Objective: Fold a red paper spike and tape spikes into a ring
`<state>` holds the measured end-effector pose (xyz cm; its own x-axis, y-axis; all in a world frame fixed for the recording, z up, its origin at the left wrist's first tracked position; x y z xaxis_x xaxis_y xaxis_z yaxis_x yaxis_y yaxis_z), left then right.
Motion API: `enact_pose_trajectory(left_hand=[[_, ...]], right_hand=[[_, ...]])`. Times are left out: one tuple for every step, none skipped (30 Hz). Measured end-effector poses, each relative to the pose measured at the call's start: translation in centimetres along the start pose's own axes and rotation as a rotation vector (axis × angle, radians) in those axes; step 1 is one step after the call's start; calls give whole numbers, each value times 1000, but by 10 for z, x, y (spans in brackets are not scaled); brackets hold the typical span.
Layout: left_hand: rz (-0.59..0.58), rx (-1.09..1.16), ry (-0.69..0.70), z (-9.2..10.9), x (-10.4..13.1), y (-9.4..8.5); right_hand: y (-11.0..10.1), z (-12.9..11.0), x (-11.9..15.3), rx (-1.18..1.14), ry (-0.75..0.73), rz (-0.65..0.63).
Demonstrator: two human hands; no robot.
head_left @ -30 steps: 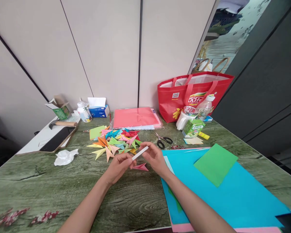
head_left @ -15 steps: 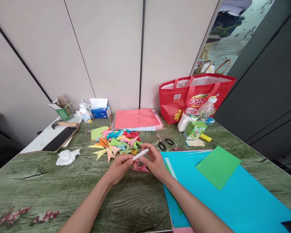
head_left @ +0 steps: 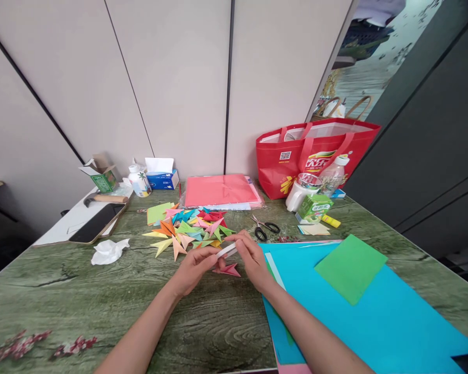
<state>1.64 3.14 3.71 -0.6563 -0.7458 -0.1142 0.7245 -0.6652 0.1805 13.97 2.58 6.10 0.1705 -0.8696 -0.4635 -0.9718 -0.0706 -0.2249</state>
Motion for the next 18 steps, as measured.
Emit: enact_pose_trajectory(left_hand=[[-2,-18,-4,0,0,0],[-9,-36,-13,-1,0,1],[-18,-52,-25,-2,-1,2],[-28,-67,-38,-3,-1,3],[-36,-82,-49,-4,-1,4],[-41,-97,-54,-5,-1,5],[-36,-112,-50,-4,-1,4],[-16,-128,-38,-4,-1,3],[13,-145,-23,-3,0,1],[47,-163,-6,-1,0,-2],[82,-184,9,0,1,-4],[112,-204,21,2,2,-7],[144,-224,32,3,3,-9],[176,-246,41,4,3,-11],[211,-273,48,6,4,-13],[247,-305,56,7,5,-15],[281,-337,64,8,6,-16],[305,-366,72,8,7,-17]], right_hand=[[1,-1,0,9,-13,-2],[1,-2,0,16,-25,4],[0,-3,1,22,-41,22],[-2,-4,1,30,-57,51],[-4,-5,1,41,-71,84],[-7,-6,2,59,-83,119],[-10,-8,3,84,-95,151],[-11,-9,3,113,-108,173],[-12,-11,4,141,-123,185],[-12,-13,4,167,-138,181],[-10,-15,5,186,-156,165],[-8,-16,5,197,-172,141],[-4,-17,5,202,-185,112],[-1,-18,6,203,-193,85],[2,-18,6,201,-195,64],[4,-18,7,196,-191,53],[5,-18,7,190,-185,51],[6,-18,8,184,-179,52]])
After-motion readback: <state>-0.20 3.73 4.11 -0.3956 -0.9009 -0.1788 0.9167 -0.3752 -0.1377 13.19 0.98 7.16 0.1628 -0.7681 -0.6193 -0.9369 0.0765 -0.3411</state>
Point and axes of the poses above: each hand's wrist, its own x-axis away from the middle knuckle, its own y-axis out of the palm, z = x × y, the point moved 8 cm from there along -x, towards the middle knuckle, and after that the axes turned 8 degrees about -z, right-handed, at the moved point
